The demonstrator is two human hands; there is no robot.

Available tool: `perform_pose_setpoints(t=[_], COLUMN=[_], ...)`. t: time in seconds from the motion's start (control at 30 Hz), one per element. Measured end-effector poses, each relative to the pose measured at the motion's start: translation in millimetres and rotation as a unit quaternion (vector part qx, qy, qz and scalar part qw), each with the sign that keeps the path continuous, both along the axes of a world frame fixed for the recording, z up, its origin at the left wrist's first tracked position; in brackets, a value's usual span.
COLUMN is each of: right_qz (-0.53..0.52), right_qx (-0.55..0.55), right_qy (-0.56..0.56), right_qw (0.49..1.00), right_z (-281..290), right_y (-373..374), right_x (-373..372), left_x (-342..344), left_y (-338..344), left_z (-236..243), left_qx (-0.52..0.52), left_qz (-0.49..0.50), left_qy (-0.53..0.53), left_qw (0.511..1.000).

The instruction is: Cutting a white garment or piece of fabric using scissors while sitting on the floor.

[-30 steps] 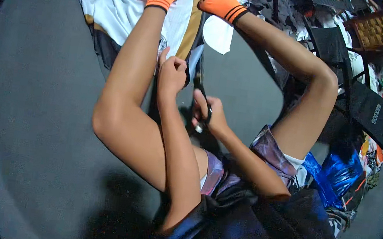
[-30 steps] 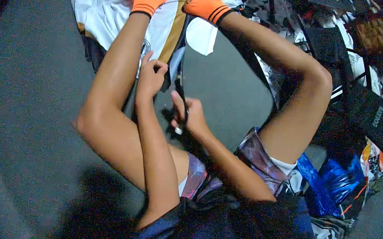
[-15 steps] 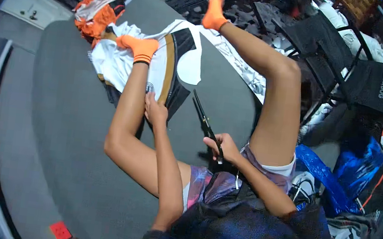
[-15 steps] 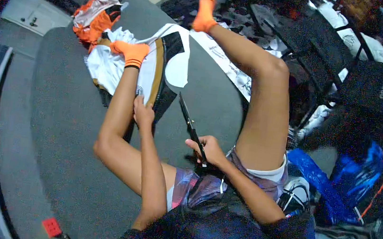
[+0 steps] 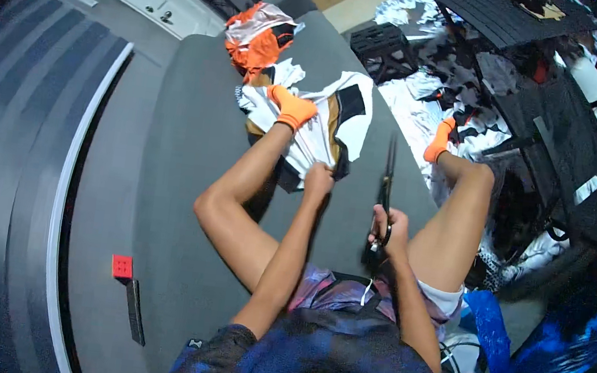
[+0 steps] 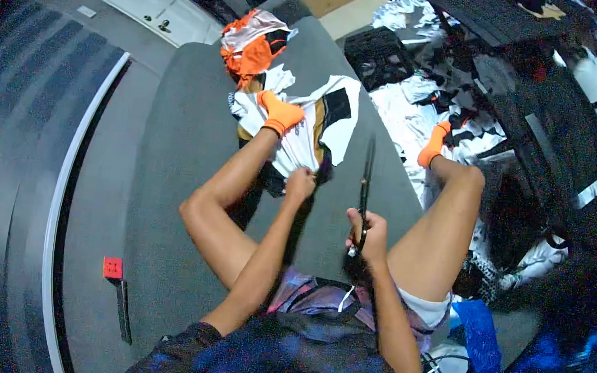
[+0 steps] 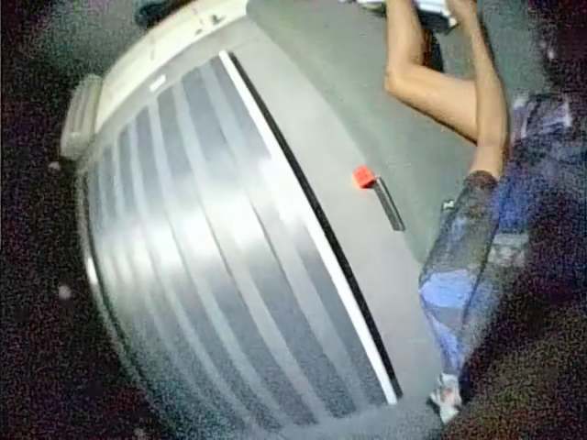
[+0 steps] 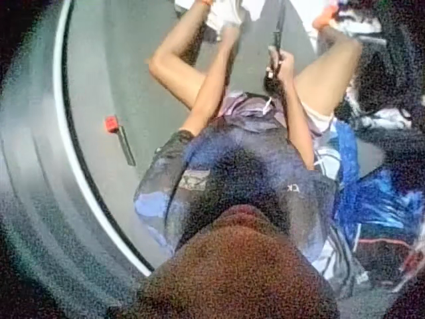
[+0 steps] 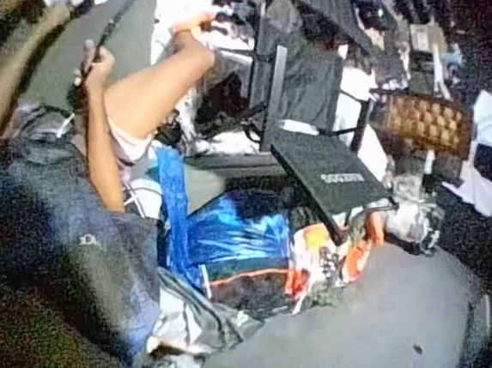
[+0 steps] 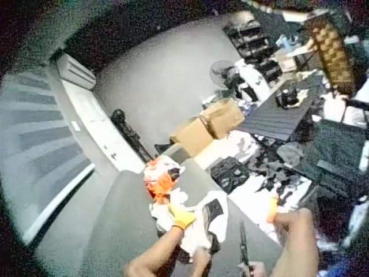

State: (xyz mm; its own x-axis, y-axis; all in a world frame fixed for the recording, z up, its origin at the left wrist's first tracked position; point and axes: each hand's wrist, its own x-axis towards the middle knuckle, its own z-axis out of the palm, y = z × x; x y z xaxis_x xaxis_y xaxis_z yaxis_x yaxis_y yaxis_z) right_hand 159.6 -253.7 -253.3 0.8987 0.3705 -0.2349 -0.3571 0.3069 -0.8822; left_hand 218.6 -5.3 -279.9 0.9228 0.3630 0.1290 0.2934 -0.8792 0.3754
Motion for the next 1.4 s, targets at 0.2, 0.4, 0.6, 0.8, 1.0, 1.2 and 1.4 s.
perform_pose_setpoints(t=[0.2, 0.4, 0.6, 0.8, 1.0, 1.2, 1.4], right_qz=[-0.094, -0.198, -0.167, -0.184, -0.148, -0.134, -0.197], right_qx=[0.086, 0.129, 0.111, 0.076, 0.087, 0.078, 0.066], right_qy=[-0.006, 0.046, 0.035, 0.064, 0.047, 0.035, -0.011], right_qw=[0.992, 0.971, 0.979, 0.978, 0.984, 0.987, 0.978], right_z=[-5, -11, -10, -11, 3, 4, 2], right_y=[-25, -36, -29, -47, -24, -21, -32], right_x=[15, 19, 20, 19, 18, 17, 16], left_x=[8, 0, -49, -104, -97, -29, 1], left_y=[-38, -57, 66, 18, 25, -86, -143], left_z=[-1, 59, -40, 18, 55, 0, 17], left_qx=[-0.124, -0.488, 0.076, -0.031, -0.005, 0.166, -0.249], left_qz=[-0.077, -0.156, -0.051, 0.026, -0.074, -0.143, -0.366], left_qy=[0.098, 0.215, 0.130, 0.536, 0.308, -0.046, -0.058], left_qw=[0.984, 0.832, 0.987, 0.843, 0.948, 0.975, 0.895])
